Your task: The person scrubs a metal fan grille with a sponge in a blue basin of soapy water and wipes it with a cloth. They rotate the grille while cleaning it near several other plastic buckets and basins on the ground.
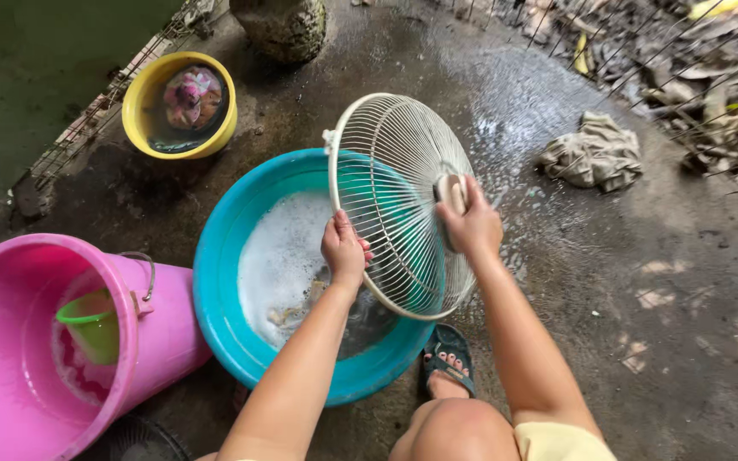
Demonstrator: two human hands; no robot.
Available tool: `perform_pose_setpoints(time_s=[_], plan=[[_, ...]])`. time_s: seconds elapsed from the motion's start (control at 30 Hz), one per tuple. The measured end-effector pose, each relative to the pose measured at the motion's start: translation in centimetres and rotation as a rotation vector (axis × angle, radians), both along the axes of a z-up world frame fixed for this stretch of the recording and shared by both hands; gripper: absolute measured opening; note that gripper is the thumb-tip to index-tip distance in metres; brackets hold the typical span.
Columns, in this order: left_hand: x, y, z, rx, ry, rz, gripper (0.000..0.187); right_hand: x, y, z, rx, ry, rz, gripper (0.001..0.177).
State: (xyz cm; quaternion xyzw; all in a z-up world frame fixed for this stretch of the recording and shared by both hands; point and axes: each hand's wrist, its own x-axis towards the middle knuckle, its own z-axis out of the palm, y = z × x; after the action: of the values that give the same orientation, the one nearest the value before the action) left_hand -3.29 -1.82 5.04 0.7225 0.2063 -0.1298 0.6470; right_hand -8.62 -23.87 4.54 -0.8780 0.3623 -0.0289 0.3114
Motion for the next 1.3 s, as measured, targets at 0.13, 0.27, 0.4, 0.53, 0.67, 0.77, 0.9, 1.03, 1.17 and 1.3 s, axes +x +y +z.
perform_pose_setpoints(time_s=[0.13, 0.27, 0.4, 0.53, 0.67, 0.77, 0.9, 1.03, 1.17, 1.3], plan=[[-1.3, -2.3, 1.8, 0.122, -0.301, -0.228, 0.049, -3.3, 2.0, 8.9, 0.127, -0.374, 0.060, 0.082], [-3.9, -4.5, 4.5, 0.064, -0.344, -0.415, 0.028, -5.2, 0.5, 14.4, 0.022, -0.256, 0.335, 0.080], [-5.3, -6.1, 6.5, 0.190, -0.435, -0.698, 0.037, -6.1, -8.5, 13.4, -0.026, -0.173, 0.118, 0.081], [-6.2, -8.5, 7.1, 0.288, -0.653, -0.832, 0.034, -8.5, -13.8, 13.2, -0.021, -0.155, -0.071, 0.077], [-7.7, -9.1, 8.0, 0.328, -0.617, -0.928, 0.031, -12.3, -8.9, 14.9, -0.052, 0.000, 0.068, 0.068], [-8.9, -9.8, 8.7, 0.371, -0.753, -0.980, 0.037, -16.5, -5.5, 15.9, -0.116, -0.147, 0.183, 0.066], [-11.2, -10.3, 9.8, 0.300, -0.641, -1.057, 0.035, -17.1, -10.6, 12.8, 0.074, -0.547, 0.137, 0.065], [-12.8, -11.1, 10.1, 0.323, -0.755, -1.133, 0.037, -17.4, -19.4, 5.3, 0.552, -0.746, -0.188, 0.057], [-10.9, -11.2, 10.6, 0.430, -0.522, -1.186, 0.033, -17.9, -17.8, -3.8, 0.724, -0.845, -0.533, 0.062], [-2.8, -16.3, 10.4, 0.385, -0.438, -1.211, 0.061, -18.3, -7.2, -5.6, 0.867, -0.702, -0.673, 0.063]])
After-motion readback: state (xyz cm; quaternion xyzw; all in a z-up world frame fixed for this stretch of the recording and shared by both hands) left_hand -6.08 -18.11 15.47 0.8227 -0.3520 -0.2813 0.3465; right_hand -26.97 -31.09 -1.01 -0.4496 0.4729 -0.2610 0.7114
